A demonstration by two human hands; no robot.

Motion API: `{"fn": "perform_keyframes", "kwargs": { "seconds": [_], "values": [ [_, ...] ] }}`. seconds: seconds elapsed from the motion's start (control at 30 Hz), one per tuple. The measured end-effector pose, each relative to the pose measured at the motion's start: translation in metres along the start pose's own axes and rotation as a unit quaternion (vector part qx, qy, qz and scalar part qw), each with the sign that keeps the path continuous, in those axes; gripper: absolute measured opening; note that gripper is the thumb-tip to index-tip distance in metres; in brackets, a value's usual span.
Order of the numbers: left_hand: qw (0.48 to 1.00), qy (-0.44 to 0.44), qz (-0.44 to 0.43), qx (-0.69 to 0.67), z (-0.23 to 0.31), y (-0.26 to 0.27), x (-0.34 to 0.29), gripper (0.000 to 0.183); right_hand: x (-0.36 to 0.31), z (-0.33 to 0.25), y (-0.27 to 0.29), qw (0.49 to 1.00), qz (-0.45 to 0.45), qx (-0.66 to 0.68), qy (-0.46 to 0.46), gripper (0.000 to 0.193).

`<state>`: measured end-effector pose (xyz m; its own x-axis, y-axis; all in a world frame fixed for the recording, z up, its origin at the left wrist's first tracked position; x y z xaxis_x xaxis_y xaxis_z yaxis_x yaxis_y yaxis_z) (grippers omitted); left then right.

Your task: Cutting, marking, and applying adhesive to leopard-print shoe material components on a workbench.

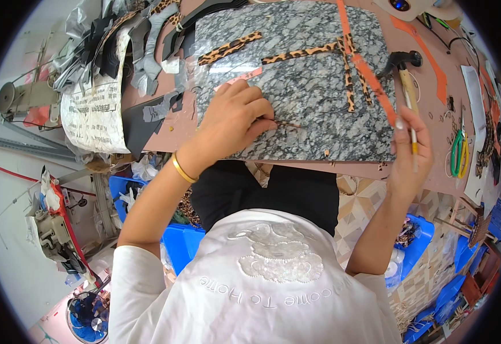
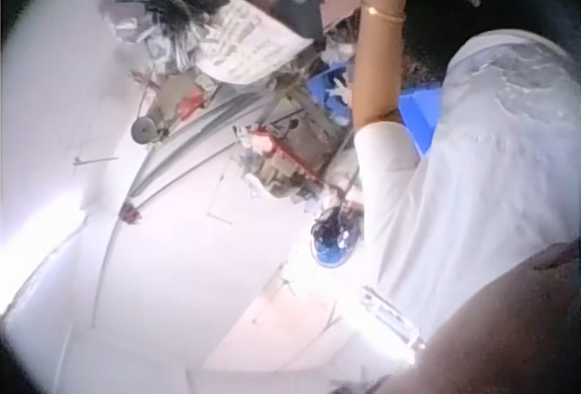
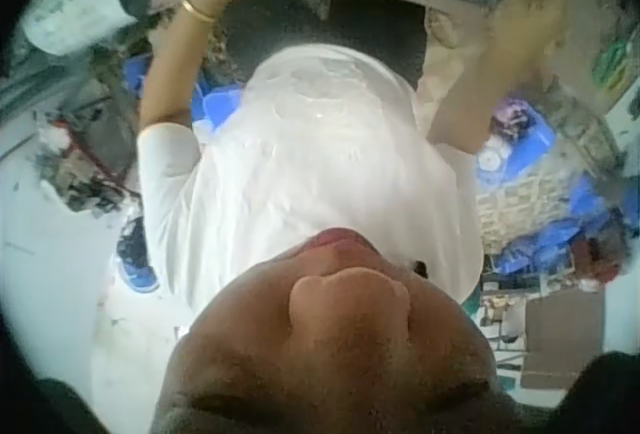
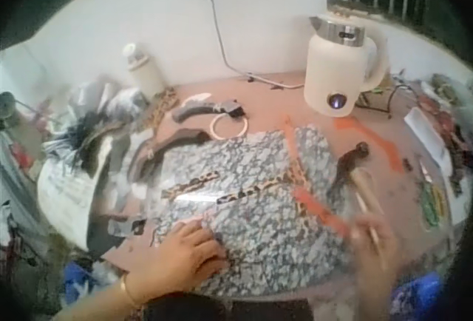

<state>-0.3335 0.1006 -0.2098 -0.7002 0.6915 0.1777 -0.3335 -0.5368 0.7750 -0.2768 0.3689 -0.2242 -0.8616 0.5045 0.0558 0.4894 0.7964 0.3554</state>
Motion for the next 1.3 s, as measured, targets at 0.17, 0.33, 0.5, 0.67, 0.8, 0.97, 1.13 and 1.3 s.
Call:
{"fn": "perform_keyframes", "kwargs": {
  "seconds": [0.17, 0.33, 0.5, 0.67, 0.8, 0.97, 1.13, 1.3],
  "values": [
    [0.995, 0.005, 0.063, 0.078, 0.009, 0.001, -0.015, 0.011, -0.019, -0.035, -0.041, 0.994, -0.079, -0.002, 0.077, 0.019],
    [0.978, -0.067, 0.119, 0.159, 0.03, -0.005, -0.038, 0.027, -0.025, -0.044, -0.052, 0.989, -0.086, -0.028, 0.114, 0.019],
    [0.982, -0.055, 0.156, 0.087, 0.039, 0.008, -0.057, 0.042, -0.036, -0.044, -0.076, 0.987, -0.131, -0.007, 0.093, 0.018],
    [0.976, -0.1, 0.189, 0.03, 0.063, 0.008, -0.07, 0.043, -0.058, -0.05, -0.128, 0.975, -0.208, 0.034, 0.076, 0.013],
    [0.983, -0.043, 0.169, 0.048, 0.047, -0.007, -0.064, 0.048, -0.061, -0.049, -0.153, 0.97, -0.188, -0.051, 0.148, 0.011],
    [0.991, 0.011, 0.127, 0.051, 0.028, -0.023, -0.063, 0.06, -0.064, -0.064, -0.155, 0.952, -0.187, -0.135, 0.201, 0.009],
    [0.996, 0.037, 0.076, 0.033, 0.025, -0.027, -0.059, 0.069, -0.049, -0.049, -0.134, 0.964, -0.184, -0.135, 0.139, 0.01],
    [0.997, 0.026, 0.065, 0.042, 0.027, -0.031, -0.055, 0.074, -0.054, -0.032, -0.111, 0.967, -0.194, -0.121, 0.111, 0.014]
  ]
}}
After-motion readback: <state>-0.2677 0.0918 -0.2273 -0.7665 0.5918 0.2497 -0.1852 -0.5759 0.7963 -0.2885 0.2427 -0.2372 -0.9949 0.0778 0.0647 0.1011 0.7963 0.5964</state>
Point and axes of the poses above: each hand's wrist, its own x-axis towards the middle knuckle, its own y-axis out of the back of the hand, z = x × y, the point moved 10 cm from there along x, towards the middle knuckle, and after that the axes turned 14 degrees about -x, right-handed, at the moved point
